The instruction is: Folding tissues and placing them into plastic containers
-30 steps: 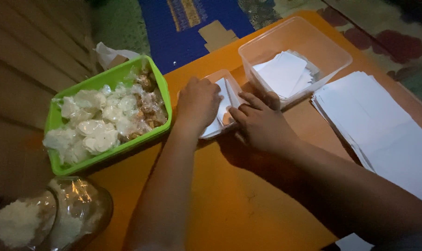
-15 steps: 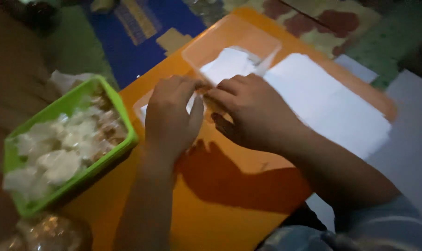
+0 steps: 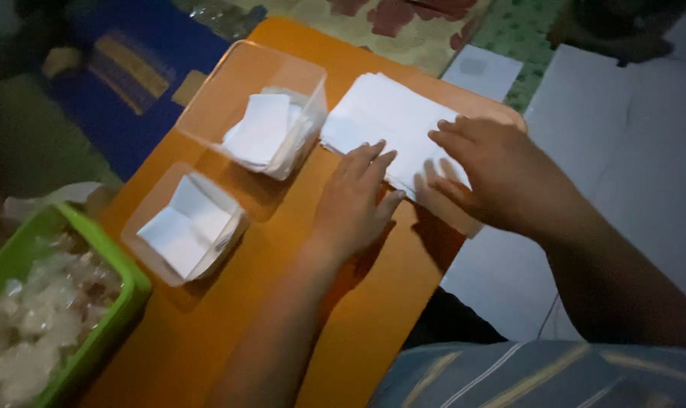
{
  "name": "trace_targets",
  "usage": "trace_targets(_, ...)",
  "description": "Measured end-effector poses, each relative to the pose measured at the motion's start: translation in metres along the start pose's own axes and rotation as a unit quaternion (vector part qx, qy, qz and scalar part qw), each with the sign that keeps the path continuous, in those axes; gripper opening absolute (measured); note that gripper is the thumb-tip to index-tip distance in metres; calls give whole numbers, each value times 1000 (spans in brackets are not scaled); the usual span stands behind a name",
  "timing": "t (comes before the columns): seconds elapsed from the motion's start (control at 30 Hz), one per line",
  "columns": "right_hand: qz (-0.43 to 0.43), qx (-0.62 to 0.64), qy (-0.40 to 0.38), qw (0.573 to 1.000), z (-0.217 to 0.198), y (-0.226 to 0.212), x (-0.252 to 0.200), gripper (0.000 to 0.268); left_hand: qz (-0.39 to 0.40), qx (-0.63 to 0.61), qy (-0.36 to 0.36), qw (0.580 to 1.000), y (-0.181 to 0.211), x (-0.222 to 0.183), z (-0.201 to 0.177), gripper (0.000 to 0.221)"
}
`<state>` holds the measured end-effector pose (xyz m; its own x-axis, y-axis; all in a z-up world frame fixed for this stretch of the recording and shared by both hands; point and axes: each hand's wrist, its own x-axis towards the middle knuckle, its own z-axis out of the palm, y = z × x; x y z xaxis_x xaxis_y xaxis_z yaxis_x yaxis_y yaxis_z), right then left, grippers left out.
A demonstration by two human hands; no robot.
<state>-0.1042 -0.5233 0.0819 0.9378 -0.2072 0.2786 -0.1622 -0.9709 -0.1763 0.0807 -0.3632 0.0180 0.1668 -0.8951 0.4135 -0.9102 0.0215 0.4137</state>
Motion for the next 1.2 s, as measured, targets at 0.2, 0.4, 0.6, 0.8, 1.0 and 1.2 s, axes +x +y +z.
trace_targets(0.2, 99, -86, -163, 978, 61, 31, -35, 82, -49, 80, -101, 990, -11, 15, 22, 54)
trace_targets(0.4, 95, -77, -109, 986, 64, 31, -31, 59, -26, 73, -54, 996, -16, 15, 30, 54)
trace_targets(0.6, 35, 8, 36, 999, 63, 34, -35, 39, -78, 24, -58, 995, 4, 23, 21, 51)
trace_targets(0.8, -89, 171, 94, 977, 24, 21, -36, 49, -15, 16, 104, 994, -13, 18, 28, 38)
trace_targets(1.0, -130, 211, 151, 957, 11, 4, -28, 28, 9, -54, 127, 990, -6, -25, -30, 58)
trace_targets(1.2, -127, 313, 42, 940, 13, -28, -7, 26, -169, -49, 106, 979, 35, -120, -116, 44)
